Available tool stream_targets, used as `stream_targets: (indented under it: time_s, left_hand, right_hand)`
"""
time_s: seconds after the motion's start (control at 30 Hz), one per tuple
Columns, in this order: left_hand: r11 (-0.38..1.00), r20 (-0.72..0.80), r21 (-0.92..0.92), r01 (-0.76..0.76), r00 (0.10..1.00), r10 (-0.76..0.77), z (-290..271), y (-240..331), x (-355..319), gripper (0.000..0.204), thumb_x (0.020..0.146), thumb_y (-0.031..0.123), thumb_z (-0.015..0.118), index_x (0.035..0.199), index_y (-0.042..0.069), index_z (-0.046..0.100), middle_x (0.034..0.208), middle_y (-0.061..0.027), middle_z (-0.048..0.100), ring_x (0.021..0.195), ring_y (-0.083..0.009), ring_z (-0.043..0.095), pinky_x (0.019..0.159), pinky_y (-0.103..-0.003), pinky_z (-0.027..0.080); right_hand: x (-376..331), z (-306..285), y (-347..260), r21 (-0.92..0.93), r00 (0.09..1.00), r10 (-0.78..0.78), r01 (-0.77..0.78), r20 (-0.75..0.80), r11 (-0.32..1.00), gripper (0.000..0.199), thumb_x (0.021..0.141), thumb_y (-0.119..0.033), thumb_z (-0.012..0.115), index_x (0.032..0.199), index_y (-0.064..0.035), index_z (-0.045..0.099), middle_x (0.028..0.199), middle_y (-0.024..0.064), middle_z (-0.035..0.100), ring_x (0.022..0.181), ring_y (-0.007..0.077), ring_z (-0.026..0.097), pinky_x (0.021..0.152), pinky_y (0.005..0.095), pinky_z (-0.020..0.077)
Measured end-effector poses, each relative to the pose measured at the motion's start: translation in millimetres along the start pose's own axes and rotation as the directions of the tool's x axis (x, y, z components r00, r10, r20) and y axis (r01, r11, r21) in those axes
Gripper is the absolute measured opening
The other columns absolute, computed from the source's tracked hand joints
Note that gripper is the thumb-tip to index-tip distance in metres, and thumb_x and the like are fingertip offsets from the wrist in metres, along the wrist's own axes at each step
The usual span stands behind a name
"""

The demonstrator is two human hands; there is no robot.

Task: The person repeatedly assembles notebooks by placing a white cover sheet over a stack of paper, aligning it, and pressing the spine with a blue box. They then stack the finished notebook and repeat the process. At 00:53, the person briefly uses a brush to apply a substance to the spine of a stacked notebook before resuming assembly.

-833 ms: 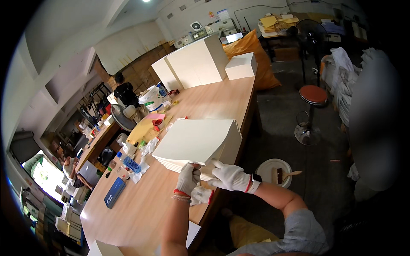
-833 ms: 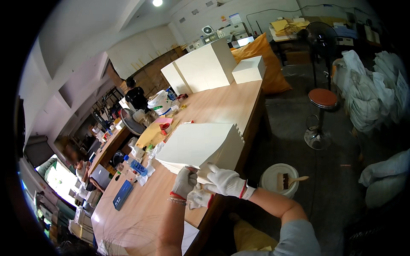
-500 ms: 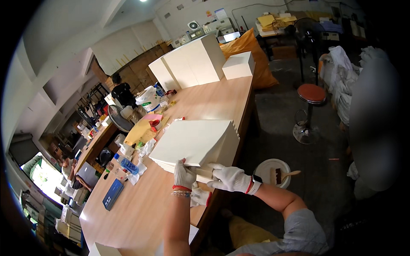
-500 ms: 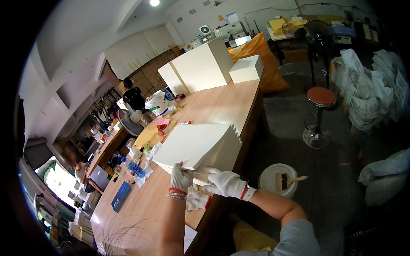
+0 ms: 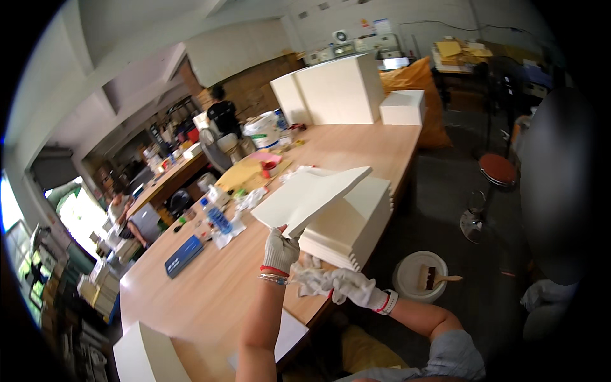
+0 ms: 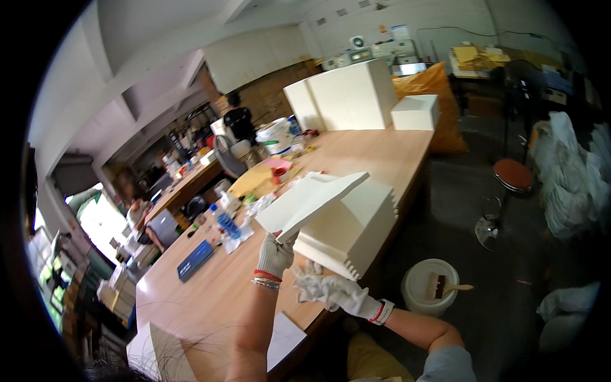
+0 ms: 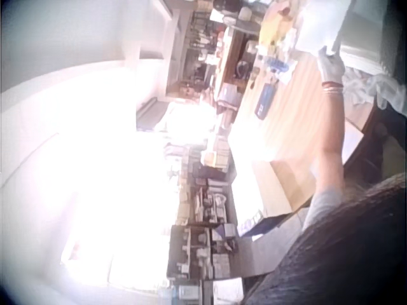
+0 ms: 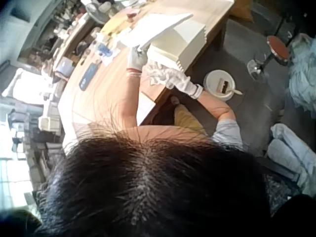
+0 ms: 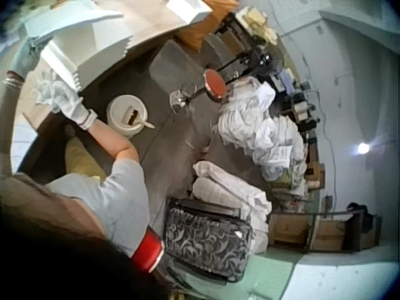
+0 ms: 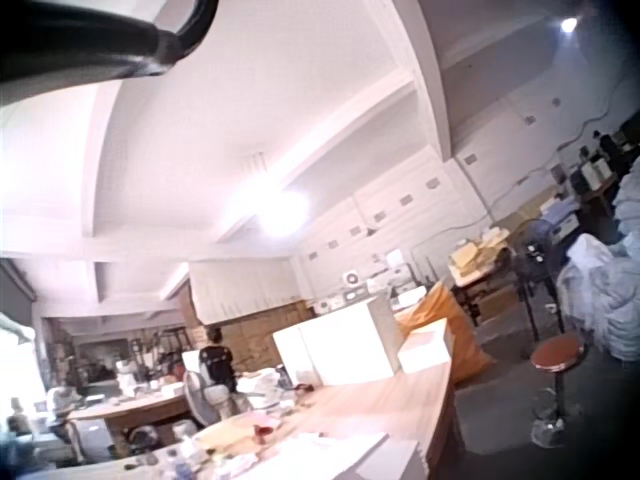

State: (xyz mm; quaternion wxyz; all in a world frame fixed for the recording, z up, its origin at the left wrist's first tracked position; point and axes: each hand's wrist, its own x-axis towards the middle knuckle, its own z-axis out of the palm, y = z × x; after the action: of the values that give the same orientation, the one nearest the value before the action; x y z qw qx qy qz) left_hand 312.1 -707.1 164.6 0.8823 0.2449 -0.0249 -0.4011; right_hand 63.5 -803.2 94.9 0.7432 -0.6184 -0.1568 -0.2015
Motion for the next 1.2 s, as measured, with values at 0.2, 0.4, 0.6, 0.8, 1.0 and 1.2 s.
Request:
stream_targets:
  time_s: [0.2, 0.4, 0.6, 0.8, 1.0, 1.2]
  left_hand:
    - [0.997, -0.180, 0.045, 0.059, 0.982, -0.050, -51.9, 71.4, -152.0, 0.026, 0.089, 0.016, 0.052, 0.106, -0.004, 0.052, 0.087, -0.0135, 0.067, 0.056, -0.0192, 0.065, 0.041, -0.023, 0.054]
    - [0.951, -0.438, 0.272, -0.144, 0.862, 0.256, -155.6, 99.2, -291.6, 0.045, 0.088, 0.004, 0.048, 0.132, -0.002, 0.041, 0.117, -0.0175, 0.058, 0.102, -0.0298, 0.063, 0.085, -0.042, 0.056]
    - [0.830, -0.457, 0.552, -0.079, 0.804, 0.380, -236.4, 104.1, -318.2, 0.030, 0.089, 0.005, 0.053, 0.118, -0.001, 0.049, 0.108, -0.0121, 0.061, 0.089, -0.0205, 0.064, 0.076, -0.035, 0.057]
    - [0.591, -0.539, 0.783, 0.195, 0.685, 0.489, -256.0, 119.2, -331.4, 0.030, 0.084, 0.020, 0.069, 0.100, -0.002, 0.058, 0.079, -0.0048, 0.063, 0.063, -0.0136, 0.060, 0.058, -0.029, 0.053]
    - [0.567, -0.499, 0.808, 0.162, 0.699, 0.512, -249.0, 111.8, -328.1, 0.039, 0.084, 0.026, 0.069, 0.108, -0.003, 0.058, 0.079, -0.0066, 0.064, 0.070, -0.0168, 0.064, 0.061, -0.032, 0.053]
    - [-0.142, -0.241, 0.831, 0.539, 0.577, 0.780, -222.5, 49.0, -378.0, 0.050, 0.079, 0.027, 0.072, 0.118, 0.000, 0.056, 0.108, -0.0169, 0.061, 0.101, -0.0312, 0.059, 0.085, -0.041, 0.048]
  right_hand:
    - [65.3, 18.7, 25.5, 0.892, 0.949, 0.270, -0.259, 0.164, 0.370, 0.051, 0.096, -0.052, 0.042, 0.115, -0.0054, 0.053, 0.118, 0.0129, 0.059, 0.105, 0.0375, 0.060, 0.084, 0.0585, 0.0504]
    - [136.4, 52.1, 61.2, 0.215, 0.766, 0.552, -0.631, 0.330, 0.746, 0.050, 0.091, -0.042, 0.059, 0.117, 0.0000, 0.059, 0.096, 0.0125, 0.068, 0.096, 0.0190, 0.063, 0.082, 0.0354, 0.0509]
    - [145.0, 86.0, 199.0, -0.469, 0.744, 0.638, -0.499, 0.201, 0.729, 0.052, 0.083, -0.038, 0.072, 0.113, 0.0033, 0.063, 0.103, 0.0114, 0.069, 0.096, 0.0160, 0.063, 0.086, 0.0280, 0.0463]
    - [144.1, 110.4, 195.6, -0.423, 0.761, 0.618, -0.502, 0.200, 0.755, 0.052, 0.087, -0.029, 0.070, 0.120, 0.0082, 0.056, 0.110, 0.0129, 0.066, 0.098, 0.0147, 0.062, 0.085, 0.0259, 0.0478]
    - [145.2, 101.5, 212.3, -0.384, 0.764, 0.599, -0.492, 0.240, 0.781, 0.057, 0.087, -0.029, 0.070, 0.124, 0.0100, 0.052, 0.112, 0.0147, 0.065, 0.100, 0.0157, 0.061, 0.087, 0.0260, 0.0478]
    - [145.9, 109.1, 186.2, -0.593, 0.753, 0.636, -0.437, 0.170, 0.676, 0.054, 0.086, -0.032, 0.069, 0.120, 0.0074, 0.057, 0.106, 0.0124, 0.068, 0.099, 0.0149, 0.062, 0.086, 0.0263, 0.0479]
